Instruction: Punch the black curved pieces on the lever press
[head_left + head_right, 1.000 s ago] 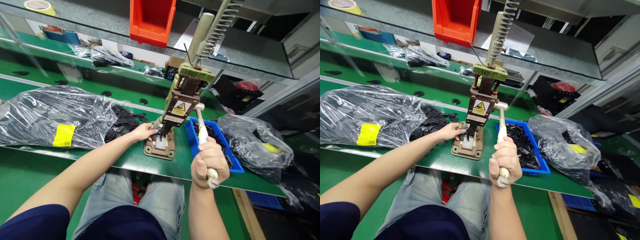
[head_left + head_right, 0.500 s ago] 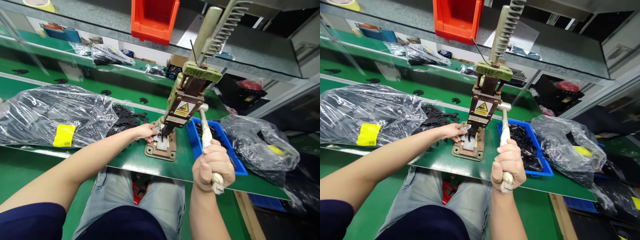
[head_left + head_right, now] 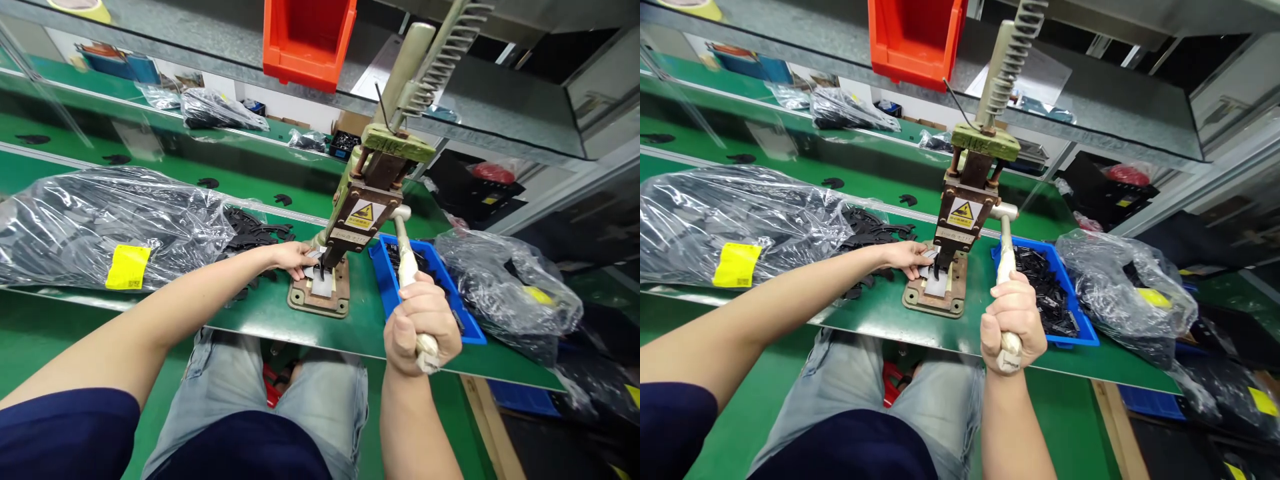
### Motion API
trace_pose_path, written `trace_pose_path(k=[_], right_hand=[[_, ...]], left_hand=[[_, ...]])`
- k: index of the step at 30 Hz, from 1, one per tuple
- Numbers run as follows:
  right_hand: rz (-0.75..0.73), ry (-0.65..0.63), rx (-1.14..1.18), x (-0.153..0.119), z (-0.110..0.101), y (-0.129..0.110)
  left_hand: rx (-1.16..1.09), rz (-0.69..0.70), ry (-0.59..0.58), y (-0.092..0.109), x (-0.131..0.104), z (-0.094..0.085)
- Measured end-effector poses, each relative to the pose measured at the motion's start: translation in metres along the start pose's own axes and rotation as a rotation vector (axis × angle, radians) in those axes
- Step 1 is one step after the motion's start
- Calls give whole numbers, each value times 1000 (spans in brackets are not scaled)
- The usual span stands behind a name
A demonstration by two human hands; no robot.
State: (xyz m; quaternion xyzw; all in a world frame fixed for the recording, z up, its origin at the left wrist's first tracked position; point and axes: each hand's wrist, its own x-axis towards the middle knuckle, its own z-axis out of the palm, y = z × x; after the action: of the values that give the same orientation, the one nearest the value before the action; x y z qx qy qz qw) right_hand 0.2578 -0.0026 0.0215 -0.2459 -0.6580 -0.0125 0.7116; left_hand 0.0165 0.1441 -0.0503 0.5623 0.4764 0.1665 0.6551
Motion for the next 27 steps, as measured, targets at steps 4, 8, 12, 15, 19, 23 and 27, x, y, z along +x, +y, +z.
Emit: trace_pose_path(k=[4, 8, 12, 15, 19, 23, 27], right_hand=[[11, 11, -7, -1, 0, 1], [4, 17, -10, -2, -1, 1], [19, 29, -51, -2, 2, 0], [19, 63, -79, -1, 5, 1], [-6, 102, -50, -3, 9, 5], [-28, 120, -42, 1, 12, 6], [-83, 156, 18, 41, 18, 3]], left_hand=[[8, -1, -69, -1, 4, -7], [9, 14, -78, -3, 7, -10], [16, 19, -37, -4, 5, -6], [19, -27, -14, -2, 4, -3], [4, -126, 2, 1, 7, -2], [-55, -174, 19, 0, 5, 2], [-122, -148, 74, -3, -3, 12]])
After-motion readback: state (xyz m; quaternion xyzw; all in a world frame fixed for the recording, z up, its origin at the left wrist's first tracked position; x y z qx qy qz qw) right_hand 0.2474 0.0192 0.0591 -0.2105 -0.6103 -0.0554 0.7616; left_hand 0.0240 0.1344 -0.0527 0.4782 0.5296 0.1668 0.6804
